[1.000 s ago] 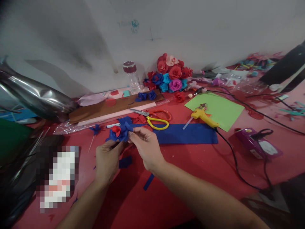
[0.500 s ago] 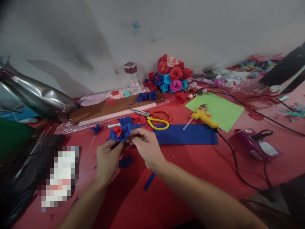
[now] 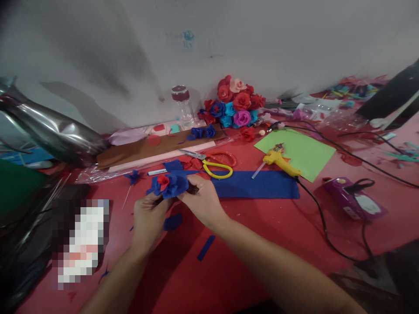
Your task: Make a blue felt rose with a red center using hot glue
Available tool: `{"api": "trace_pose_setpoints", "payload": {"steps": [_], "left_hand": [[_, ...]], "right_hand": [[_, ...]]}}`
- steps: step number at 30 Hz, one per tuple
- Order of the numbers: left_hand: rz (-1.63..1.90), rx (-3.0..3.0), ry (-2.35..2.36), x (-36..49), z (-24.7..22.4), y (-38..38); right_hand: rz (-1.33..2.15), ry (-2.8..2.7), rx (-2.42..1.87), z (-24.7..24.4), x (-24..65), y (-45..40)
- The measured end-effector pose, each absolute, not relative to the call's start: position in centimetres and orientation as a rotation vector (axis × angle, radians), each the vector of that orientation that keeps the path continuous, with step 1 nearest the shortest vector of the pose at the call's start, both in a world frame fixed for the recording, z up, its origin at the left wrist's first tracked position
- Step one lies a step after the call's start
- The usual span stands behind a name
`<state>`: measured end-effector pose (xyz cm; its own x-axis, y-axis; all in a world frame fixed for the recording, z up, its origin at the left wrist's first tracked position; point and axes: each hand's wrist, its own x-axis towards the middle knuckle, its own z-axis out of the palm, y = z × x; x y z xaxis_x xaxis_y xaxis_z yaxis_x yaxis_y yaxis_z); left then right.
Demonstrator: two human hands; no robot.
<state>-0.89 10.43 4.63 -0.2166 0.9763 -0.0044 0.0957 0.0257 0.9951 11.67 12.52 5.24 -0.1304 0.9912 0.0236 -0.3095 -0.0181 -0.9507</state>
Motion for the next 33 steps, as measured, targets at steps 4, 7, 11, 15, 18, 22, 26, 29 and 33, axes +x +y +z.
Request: {"api": "trace_pose_setpoints", "payload": {"steps": [4,7,11,15,18,22,26,29,33], "left_hand": [[1.313,1.166,1.464,-0.97,4.75,10.41],[1.303,1.167,1.46,-1.03,4.56,10.44],[1.312,1.186,1.442,-1.07,4.43,10.41],[1.315,1.187,1.457,-1.15,4.48,10.46],[1.324,1.165,1.446,-1.28,4.3,10.62],[1.329,1.171,1.436,-1.34,4.07,10.72],[1.324,1.169,1.452,-1.22,4.34,10.58],[1.325,1.146,1.466,-1.17,4.6,10.57],[1.32,1.127,1.469,-1.2,4.62,10.78]], "right_hand": [[1.423,-1.082,-0.896,5.36,11.63,12.53],[1.419,-1.1,-0.906,5.34,11.63,12.51],[1.443,-1.1,-0.901,5.29,11.62,12.48],[1.433,-1.086,-0.886,5.43,11.71,12.46],[1.442,-1.093,-0.87,5.51,11.79,12.41],[1.478,-1.073,-0.869,5.45,11.72,12.37],[1.475,-1.058,-0.861,5.48,11.73,12.43],[1.464,-1.056,-0.862,5.67,11.92,12.31],[1.355,-1.02,-0.852,5.97,12.32,11.99]]}}
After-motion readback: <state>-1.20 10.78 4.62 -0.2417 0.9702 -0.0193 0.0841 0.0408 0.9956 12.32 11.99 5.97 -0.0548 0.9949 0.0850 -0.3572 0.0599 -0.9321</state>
